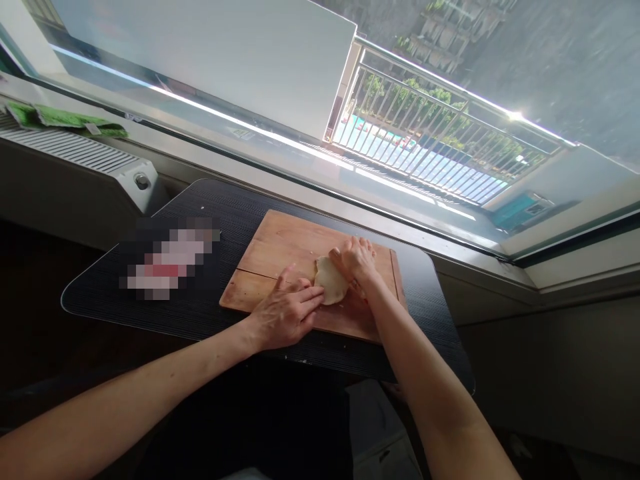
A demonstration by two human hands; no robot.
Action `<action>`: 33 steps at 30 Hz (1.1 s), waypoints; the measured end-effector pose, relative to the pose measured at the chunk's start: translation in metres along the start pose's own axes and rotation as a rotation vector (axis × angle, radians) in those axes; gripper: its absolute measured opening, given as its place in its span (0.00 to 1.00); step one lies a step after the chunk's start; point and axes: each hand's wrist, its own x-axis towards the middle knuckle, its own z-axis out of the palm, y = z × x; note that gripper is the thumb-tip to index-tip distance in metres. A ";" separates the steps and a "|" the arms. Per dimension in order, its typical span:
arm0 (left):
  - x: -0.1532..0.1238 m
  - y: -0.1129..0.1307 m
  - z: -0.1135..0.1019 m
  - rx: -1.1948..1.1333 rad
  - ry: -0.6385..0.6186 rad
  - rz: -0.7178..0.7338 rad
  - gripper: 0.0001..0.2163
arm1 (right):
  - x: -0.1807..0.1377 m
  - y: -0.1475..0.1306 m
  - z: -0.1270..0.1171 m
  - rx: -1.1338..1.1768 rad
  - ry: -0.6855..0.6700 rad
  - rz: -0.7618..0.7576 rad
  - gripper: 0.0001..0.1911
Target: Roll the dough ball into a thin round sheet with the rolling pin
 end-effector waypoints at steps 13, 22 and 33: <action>0.000 0.000 -0.001 -0.014 -0.002 0.004 0.15 | -0.003 -0.007 0.004 -0.025 0.057 -0.120 0.23; 0.001 0.001 -0.001 -0.022 -0.013 -0.011 0.15 | 0.008 -0.006 0.000 -0.075 -0.015 -0.074 0.23; 0.001 0.001 -0.002 -0.036 -0.026 -0.018 0.16 | 0.004 -0.011 0.008 -0.085 0.041 -0.206 0.30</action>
